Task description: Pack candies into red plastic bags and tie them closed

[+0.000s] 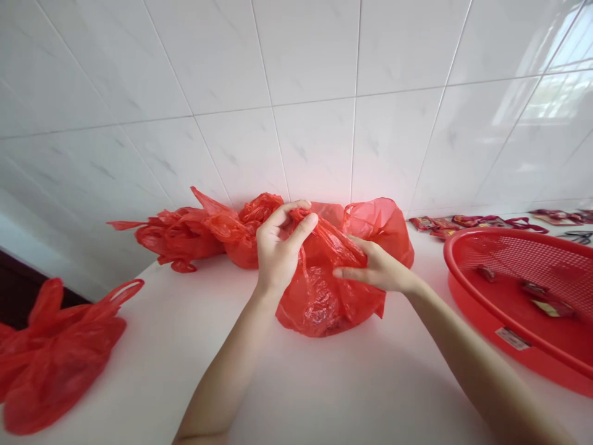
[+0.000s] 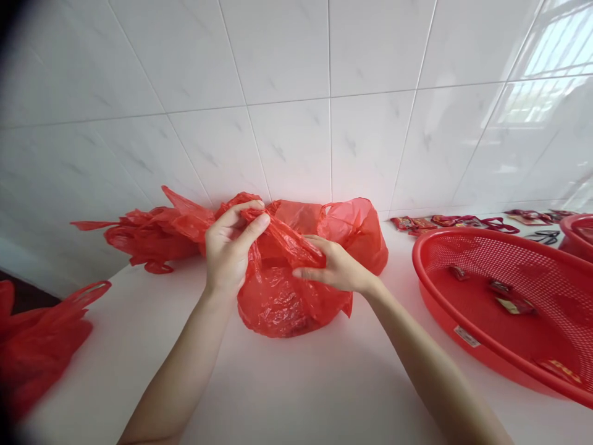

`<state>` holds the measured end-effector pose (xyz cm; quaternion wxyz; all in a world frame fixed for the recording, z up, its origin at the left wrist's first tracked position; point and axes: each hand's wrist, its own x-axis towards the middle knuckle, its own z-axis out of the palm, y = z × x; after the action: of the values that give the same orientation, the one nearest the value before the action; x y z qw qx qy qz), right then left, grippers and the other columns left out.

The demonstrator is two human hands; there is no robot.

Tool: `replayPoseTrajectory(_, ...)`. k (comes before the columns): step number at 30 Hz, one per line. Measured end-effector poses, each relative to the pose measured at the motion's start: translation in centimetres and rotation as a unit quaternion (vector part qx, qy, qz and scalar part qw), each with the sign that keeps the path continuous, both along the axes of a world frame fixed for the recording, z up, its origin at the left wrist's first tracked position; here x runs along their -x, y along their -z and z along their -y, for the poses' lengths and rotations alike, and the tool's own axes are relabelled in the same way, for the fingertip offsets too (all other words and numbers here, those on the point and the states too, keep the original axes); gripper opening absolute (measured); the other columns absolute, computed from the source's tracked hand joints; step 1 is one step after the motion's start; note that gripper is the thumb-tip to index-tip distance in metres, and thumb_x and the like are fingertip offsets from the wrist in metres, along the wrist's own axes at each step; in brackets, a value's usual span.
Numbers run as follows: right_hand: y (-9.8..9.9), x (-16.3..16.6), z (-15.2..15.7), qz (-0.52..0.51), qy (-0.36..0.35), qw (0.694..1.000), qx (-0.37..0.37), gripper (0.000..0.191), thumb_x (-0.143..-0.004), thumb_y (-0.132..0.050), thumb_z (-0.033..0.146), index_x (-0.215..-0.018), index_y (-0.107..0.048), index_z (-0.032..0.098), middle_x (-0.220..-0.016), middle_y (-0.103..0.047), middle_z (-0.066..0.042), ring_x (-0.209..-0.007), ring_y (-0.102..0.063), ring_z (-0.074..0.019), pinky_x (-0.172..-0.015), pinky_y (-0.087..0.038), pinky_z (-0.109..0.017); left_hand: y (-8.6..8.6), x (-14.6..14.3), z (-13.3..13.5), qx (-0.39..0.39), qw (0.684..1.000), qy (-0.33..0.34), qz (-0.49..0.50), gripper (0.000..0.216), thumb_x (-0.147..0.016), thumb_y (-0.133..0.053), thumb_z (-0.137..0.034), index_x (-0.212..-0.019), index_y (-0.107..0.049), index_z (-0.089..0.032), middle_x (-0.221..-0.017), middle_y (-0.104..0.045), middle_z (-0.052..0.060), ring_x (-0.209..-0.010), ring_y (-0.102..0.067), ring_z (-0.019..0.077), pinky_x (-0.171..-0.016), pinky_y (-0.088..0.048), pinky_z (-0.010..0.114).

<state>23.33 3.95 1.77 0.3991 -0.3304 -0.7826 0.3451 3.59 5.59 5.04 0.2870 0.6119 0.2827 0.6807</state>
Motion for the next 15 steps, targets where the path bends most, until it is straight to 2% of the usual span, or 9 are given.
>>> replayPoseTrajectory(2, 0.6, 0.5, -0.4, -0.084, -0.023, 0.994, 0.063, 0.036, -0.09, -0.066, 0.048, -0.113, -0.07, 0.02, -0.116, -0.074, -0.008, -0.111, -0.068, -0.027, -0.101, -0.053, -0.046, 0.1, 0.1, -0.4, 0.014, 1.0, -0.002, 0.001, 0.022, -0.079, -0.078, -0.034, -0.096, -0.072, -0.021, -0.105, -0.074, 0.003, -0.104, -0.069, 0.019, -0.096, -0.053, 0.034)
replayPoseTrajectory(5, 0.9, 1.1, -0.6, -0.22, -0.031, 0.963, 0.154, 0.028, -0.089, -0.065, 0.047, -0.098, -0.072, 0.02, -0.111, -0.076, -0.008, -0.106, -0.07, -0.025, -0.098, -0.054, -0.041, 0.1, 0.3, -1.1, 0.04, 0.999, -0.001, 0.001, 0.029, -0.075, -0.08, -0.04, -0.095, -0.072, -0.02, -0.107, -0.074, 0.005, -0.107, -0.068, 0.0213, -0.095, -0.054, 0.035)
replayPoseTrajectory(7, 1.0, 1.3, -0.8, -0.29, -0.018, 0.935, 0.203, 0.025, -0.087, -0.067, 0.046, -0.089, -0.069, 0.021, -0.107, -0.077, -0.007, -0.095, -0.072, -0.0224, -0.089, -0.057, -0.036, 0.2, 0.5, -1.6, 0.066, 0.998, 0.005, 0.002, 0.034, -0.071, -0.081, -0.042, -0.095, -0.073, -0.02, -0.108, -0.075, 0.006, -0.106, -0.068, 0.0229, -0.094, -0.055, 0.037)
replayPoseTrajectory(10, 1.3, 1.4, -1.1, -0.363, 0.002, 0.897, 0.252, 0.029, -0.082, -0.071, 0.046, -0.075, -0.058, 0.022, -0.086, -0.077, -0.003, -0.065, -0.066, -0.0154, -0.064, -0.057, -0.027, 0.6, 0.7, -2.6, 0.12, 0.992, 0.026, 0.006, 0.041, -0.066, -0.084, -0.039, -0.1, -0.073, -0.019, -0.106, -0.075, 0.007, -0.103, -0.069, 0.0231, -0.093, -0.055, 0.038)
replayPoseTrajectory(15, 1.4, 1.5, -1.3, -0.428, -0.054, 0.848, 0.308, 0.037, -0.076, -0.076, 0.047, -0.074, -0.049, 0.023, -0.067, -0.067, 0.006, -0.041, -0.047, -0.0067, -0.039, -0.041, -0.017, 2.2, 0.8, -4.5, 0.2, 0.978, 0.05, 0.018, 0.046, -0.062, -0.085, -0.036, -0.103, -0.072, -0.019, -0.096, -0.075, 0.005, -0.096, -0.07, 0.0221, -0.093, -0.054, 0.039)
